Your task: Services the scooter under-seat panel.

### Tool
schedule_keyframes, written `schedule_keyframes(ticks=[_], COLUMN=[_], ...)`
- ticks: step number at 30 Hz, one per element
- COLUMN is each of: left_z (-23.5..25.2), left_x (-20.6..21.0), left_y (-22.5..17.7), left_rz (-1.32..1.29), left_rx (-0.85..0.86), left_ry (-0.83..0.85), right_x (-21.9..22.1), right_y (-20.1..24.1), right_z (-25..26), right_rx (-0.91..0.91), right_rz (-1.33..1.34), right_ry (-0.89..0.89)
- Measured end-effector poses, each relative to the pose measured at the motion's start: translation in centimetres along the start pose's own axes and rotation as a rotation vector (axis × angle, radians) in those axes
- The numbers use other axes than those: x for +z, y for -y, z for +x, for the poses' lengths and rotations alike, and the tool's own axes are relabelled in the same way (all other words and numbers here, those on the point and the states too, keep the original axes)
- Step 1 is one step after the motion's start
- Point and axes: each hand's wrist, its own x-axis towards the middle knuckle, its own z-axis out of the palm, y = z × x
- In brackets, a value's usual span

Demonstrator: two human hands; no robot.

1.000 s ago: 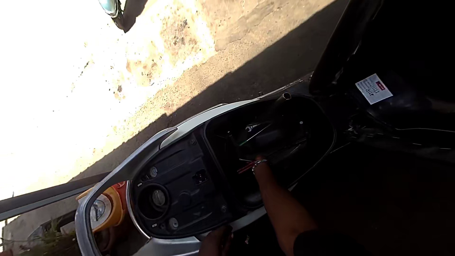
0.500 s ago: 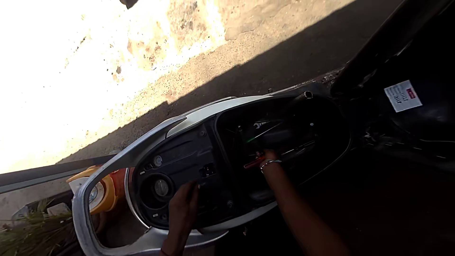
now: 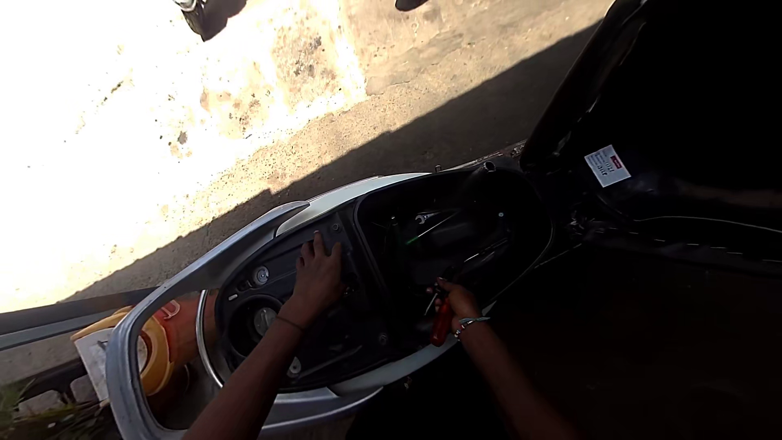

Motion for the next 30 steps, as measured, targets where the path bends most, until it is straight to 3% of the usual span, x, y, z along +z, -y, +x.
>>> schedule_keyframes(ticks=[18, 24, 30], left_z=[0.8, 0.4, -0.5], left_x=[0.3, 1.9, 2.6], left_y=[-2.0, -1.3, -2.0], left_rz=[-0.002, -0.222, -0.207], left_rx=[-0.126, -0.227, -0.301], left_ry=[-0.033, -0.168, -0.148], right_x=[-0.3, -0.4, -0.5], right_y=[-0.8, -0.4, -0.8], right_z=[0.4, 0.5, 0.6], right_rx=[-0.009, 0.017, 0.026], right_rz=[0.056, 0.077, 0.052], right_ry=[0.038, 0.074, 0.093])
